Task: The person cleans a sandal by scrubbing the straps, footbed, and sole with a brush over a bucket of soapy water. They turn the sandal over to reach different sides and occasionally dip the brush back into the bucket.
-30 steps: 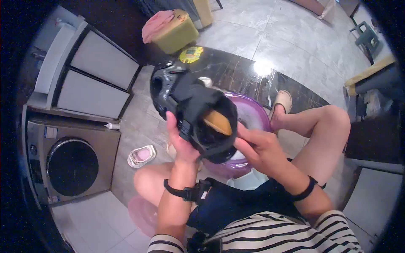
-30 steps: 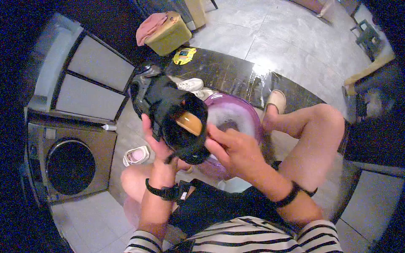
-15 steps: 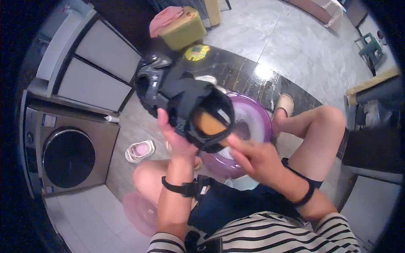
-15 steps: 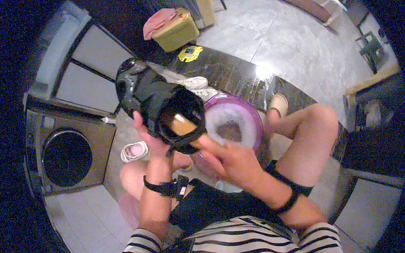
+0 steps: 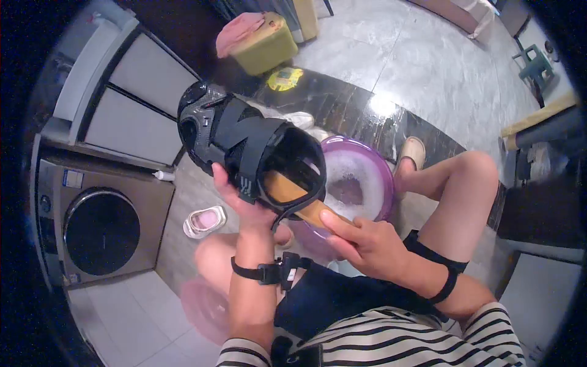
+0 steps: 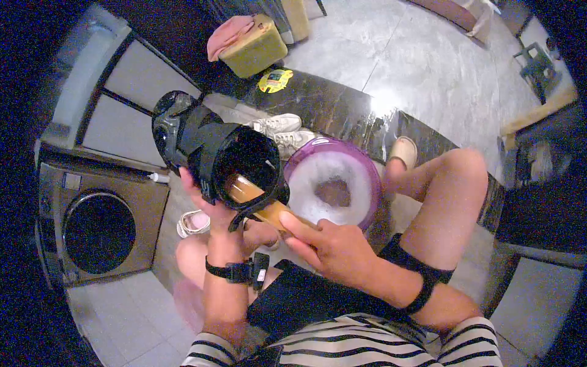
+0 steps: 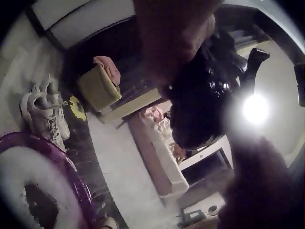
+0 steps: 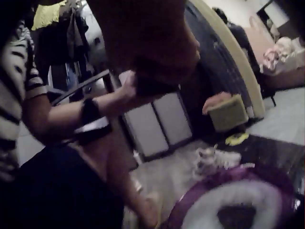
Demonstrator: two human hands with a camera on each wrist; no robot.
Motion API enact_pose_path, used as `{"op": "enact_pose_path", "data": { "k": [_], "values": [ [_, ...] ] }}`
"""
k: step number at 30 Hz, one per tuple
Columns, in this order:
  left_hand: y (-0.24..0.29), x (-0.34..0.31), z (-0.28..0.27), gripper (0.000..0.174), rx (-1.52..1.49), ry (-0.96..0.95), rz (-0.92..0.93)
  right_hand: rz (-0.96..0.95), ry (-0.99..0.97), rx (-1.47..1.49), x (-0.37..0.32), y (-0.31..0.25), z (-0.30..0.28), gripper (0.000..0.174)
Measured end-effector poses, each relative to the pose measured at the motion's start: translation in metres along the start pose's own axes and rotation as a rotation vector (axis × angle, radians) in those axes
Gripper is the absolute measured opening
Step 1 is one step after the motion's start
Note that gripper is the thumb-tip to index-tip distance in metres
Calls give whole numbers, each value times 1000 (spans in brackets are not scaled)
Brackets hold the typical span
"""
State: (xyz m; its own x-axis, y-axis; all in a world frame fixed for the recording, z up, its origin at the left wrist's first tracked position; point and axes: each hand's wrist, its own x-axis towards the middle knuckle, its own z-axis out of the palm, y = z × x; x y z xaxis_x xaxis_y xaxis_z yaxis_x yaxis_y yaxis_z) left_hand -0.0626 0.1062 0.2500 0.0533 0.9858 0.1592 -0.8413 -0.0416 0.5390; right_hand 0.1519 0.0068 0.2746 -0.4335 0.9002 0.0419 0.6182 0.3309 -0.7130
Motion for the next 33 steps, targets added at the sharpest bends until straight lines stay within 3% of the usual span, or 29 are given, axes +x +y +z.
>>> {"op": "enact_pose_path", "data": {
  "k": [2,3,5,8,9,11,12,16,17,18,21,25,30,33],
  "values": [
    [-6,-2,-10,73,-122,-20,-54,-43,99,27,12,13,10,41],
    [-14,-4,4,74,276,223,8,-71,147,-6,29,18,11,42],
    [-11,-3,5,76,178,157,-3,-133,264,-23,41,22,22,37],
    [6,2,-1,76,20,-79,1,-19,-16,-46,7,-8,-5,41],
    [2,0,-3,76,41,-127,71,-42,22,-28,3,1,1,42],
    [-11,-6,1,75,194,31,78,-76,135,-49,25,16,14,45],
    [-16,-5,8,75,324,223,23,-95,201,-62,37,20,15,46],
    [2,-2,8,74,119,78,36,-32,34,-16,14,-5,-6,41],
    [6,-2,8,71,40,-27,24,-29,79,-23,15,0,-4,29],
    [3,-5,5,72,103,32,21,-24,119,-26,13,7,3,22],
    [-20,-10,7,77,333,249,-23,-74,242,-32,44,36,20,26],
    [-6,-4,5,69,99,72,18,-27,214,-55,27,23,9,38],
    [-13,-3,-2,69,110,174,-12,1,203,-282,53,45,13,40],
    [-10,-5,5,67,3,149,-65,3,210,-240,38,29,6,27]
  ]
}}
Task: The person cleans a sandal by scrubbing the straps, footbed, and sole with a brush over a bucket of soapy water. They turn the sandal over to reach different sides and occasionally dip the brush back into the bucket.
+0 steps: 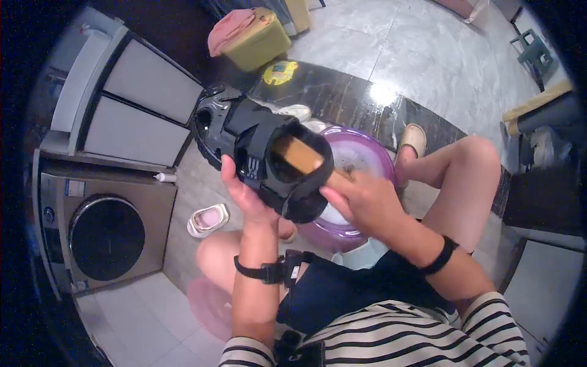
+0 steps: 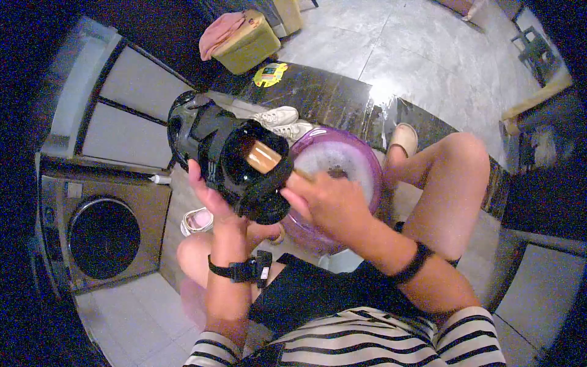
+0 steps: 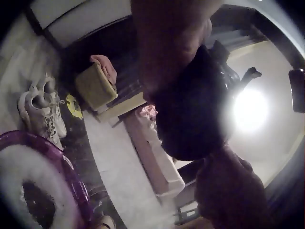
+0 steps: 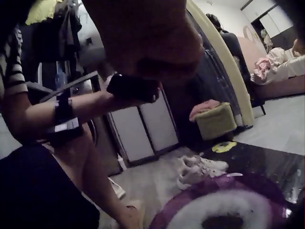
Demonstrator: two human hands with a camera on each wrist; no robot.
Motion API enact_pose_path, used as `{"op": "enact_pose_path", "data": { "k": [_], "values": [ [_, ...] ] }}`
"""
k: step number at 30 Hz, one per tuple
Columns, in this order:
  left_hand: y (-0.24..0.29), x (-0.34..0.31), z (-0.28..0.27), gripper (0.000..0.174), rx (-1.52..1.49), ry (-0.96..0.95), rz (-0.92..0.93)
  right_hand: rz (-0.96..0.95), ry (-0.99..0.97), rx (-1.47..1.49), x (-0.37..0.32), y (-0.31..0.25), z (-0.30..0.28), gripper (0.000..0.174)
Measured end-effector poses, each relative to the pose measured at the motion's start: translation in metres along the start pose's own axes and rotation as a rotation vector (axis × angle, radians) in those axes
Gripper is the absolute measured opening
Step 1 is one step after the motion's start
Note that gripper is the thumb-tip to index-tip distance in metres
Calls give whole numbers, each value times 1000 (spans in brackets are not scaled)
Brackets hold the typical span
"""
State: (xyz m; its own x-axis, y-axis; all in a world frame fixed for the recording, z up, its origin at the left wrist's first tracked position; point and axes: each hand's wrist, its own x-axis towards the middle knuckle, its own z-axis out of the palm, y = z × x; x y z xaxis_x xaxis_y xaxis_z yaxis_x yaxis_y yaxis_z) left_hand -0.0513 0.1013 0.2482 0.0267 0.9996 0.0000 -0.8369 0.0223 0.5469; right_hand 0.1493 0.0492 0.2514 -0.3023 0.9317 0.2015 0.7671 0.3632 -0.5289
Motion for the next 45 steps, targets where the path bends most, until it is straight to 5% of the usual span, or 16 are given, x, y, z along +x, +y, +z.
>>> {"op": "enact_pose_path", "data": {
  "k": [7,11,16,19,26,32,38,45],
  "values": [
    [-11,2,-4,68,35,35,-27,54,27,-88,13,7,7,20],
    [8,12,-13,68,89,85,129,179,-115,143,-28,11,-7,33],
    [11,4,2,64,102,188,192,339,40,592,-33,24,-34,38],
    [11,1,-8,67,137,85,150,431,-83,557,-32,28,-48,38],
    [13,-3,-5,69,127,53,140,291,89,509,-37,43,-56,41],
    [14,-2,1,70,7,-42,41,202,-231,375,-12,29,-109,44],
    [21,-6,-11,67,-27,1,-2,447,-125,587,-17,37,-80,45],
    [17,-5,-10,60,-60,14,14,457,-150,922,-27,35,-54,49]
  ]
}}
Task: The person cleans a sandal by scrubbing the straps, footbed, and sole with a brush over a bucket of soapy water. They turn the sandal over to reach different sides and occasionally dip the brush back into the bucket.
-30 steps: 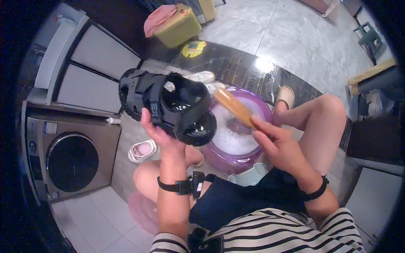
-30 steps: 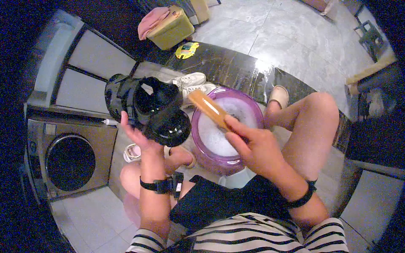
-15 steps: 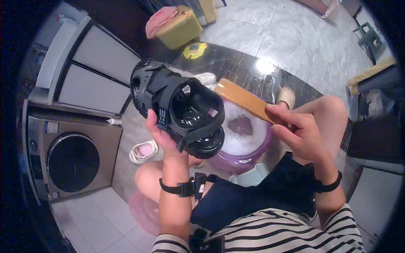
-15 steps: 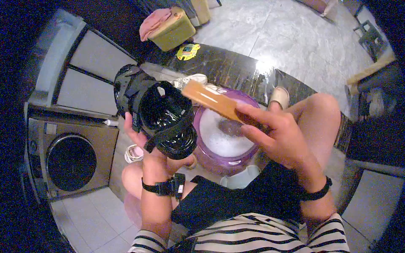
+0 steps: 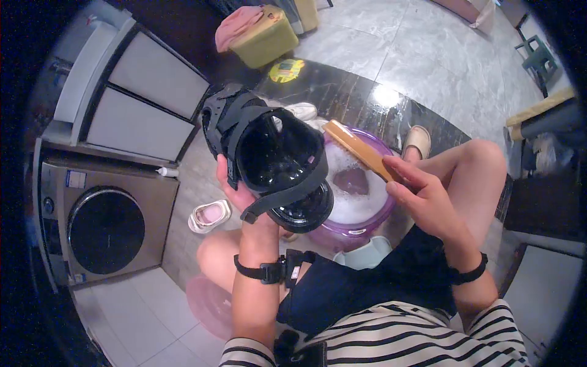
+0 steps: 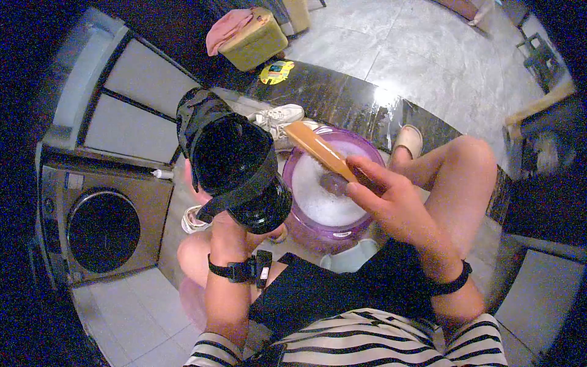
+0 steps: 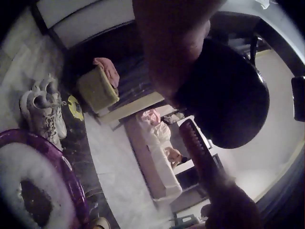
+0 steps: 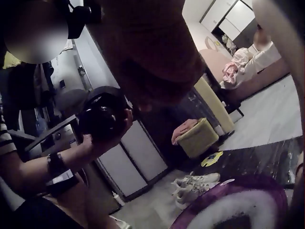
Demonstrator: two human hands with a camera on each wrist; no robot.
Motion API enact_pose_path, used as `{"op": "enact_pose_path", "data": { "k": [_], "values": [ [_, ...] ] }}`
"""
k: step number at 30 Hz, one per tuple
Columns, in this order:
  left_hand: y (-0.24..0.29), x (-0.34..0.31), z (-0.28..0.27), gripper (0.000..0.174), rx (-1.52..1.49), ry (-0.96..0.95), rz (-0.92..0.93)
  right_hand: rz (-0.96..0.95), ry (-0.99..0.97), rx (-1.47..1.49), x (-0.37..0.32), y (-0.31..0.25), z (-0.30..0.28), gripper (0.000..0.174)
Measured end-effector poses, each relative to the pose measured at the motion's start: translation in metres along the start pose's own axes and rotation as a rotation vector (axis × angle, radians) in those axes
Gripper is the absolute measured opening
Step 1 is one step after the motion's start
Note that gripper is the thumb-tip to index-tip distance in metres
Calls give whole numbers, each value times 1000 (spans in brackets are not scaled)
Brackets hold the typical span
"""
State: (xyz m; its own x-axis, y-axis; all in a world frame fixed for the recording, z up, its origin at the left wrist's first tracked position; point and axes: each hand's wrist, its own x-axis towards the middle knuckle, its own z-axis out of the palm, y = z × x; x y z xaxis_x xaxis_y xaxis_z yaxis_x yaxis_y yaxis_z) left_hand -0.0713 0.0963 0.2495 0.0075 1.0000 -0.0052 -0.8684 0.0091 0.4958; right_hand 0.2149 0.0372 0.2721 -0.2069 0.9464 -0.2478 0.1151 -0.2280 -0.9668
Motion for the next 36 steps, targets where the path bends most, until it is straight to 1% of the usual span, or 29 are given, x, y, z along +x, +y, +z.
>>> {"op": "enact_pose_path", "data": {
  "k": [2,5,8,10,11,12,13,14,15,18,19,21,22,23,24,26,27,30,31,34,36],
  "values": [
    [-2,3,-9,60,-5,-34,-7,70,19,39,0,-4,8,51],
    [-5,4,-9,60,-4,27,-5,140,29,164,3,-2,20,59],
    [-12,4,-8,62,71,93,26,237,53,415,8,-8,42,67],
    [-20,3,-11,67,121,125,19,283,26,572,16,2,57,74],
    [-24,1,-12,69,148,143,17,287,3,605,19,6,64,74],
    [-27,0,-8,71,157,96,18,290,-21,636,21,7,68,75],
    [-30,-2,-3,73,165,50,19,303,-87,687,21,5,69,74],
    [-31,-4,0,76,171,5,20,302,-79,692,21,2,71,74],
    [-30,-5,0,78,139,-103,-38,300,-70,696,23,0,74,73],
    [-29,-5,5,72,172,-153,-149,245,42,655,26,6,71,73],
    [-30,-3,2,65,112,-69,-187,222,94,630,26,8,69,73],
    [-32,0,-4,63,248,43,-250,88,199,593,31,4,65,69],
    [-32,2,-4,63,317,96,-283,37,242,549,33,4,61,70],
    [-35,5,-2,52,326,181,-264,-13,286,504,35,3,57,71],
    [-36,5,-4,47,491,276,-193,-60,332,456,37,3,53,71],
    [-35,5,-12,39,821,474,-43,-178,440,367,42,20,46,73],
    [-31,6,-16,32,860,443,29,-177,468,306,42,24,42,75],
    [-14,-6,-17,32,732,45,-107,-285,535,246,43,35,41,76],
    [-17,-11,-7,35,705,-31,-158,-317,557,181,42,36,42,76],
    [-49,-23,35,40,538,169,-342,-400,583,-29,35,39,46,77],
    [-62,-20,24,46,487,170,-319,-445,557,-183,35,44,50,76]
  ]
}}
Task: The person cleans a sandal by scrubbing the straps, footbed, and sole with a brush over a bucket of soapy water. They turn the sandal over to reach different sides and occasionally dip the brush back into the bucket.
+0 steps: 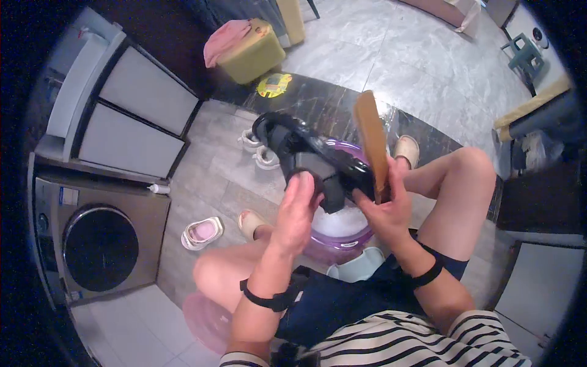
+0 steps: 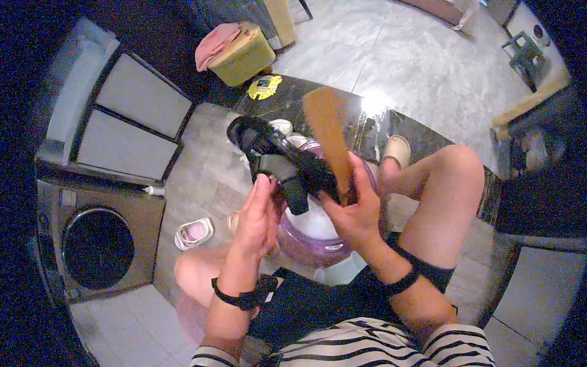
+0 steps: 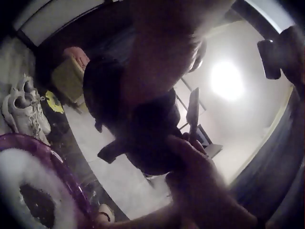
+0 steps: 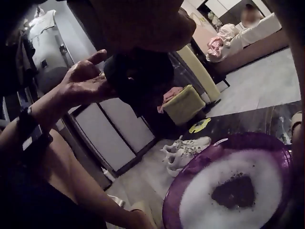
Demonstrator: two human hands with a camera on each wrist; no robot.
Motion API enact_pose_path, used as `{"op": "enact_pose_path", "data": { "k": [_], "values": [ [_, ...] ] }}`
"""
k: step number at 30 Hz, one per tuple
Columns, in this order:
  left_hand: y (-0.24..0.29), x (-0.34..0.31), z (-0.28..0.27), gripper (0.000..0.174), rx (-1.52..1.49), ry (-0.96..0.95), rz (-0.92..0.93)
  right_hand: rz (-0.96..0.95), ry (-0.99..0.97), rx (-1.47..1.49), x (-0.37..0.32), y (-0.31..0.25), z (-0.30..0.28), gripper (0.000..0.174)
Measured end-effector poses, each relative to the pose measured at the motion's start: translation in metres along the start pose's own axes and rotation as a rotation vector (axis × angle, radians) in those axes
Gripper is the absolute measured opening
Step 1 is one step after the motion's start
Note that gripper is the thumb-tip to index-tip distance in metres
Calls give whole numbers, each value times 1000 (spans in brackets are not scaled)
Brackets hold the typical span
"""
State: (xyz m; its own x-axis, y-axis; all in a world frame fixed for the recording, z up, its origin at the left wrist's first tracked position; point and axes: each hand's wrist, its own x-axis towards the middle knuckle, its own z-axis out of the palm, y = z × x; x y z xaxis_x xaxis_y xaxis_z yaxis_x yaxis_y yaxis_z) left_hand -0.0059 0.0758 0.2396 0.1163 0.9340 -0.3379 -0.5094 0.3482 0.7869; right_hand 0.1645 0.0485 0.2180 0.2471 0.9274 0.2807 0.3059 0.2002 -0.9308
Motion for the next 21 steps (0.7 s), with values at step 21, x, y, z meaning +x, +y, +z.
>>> {"op": "enact_pose_path", "data": {
  "k": [21],
  "values": [
    [1,15,-30,34,-126,155,252,62,-274,112,-27,10,30,84]
  ]
}}
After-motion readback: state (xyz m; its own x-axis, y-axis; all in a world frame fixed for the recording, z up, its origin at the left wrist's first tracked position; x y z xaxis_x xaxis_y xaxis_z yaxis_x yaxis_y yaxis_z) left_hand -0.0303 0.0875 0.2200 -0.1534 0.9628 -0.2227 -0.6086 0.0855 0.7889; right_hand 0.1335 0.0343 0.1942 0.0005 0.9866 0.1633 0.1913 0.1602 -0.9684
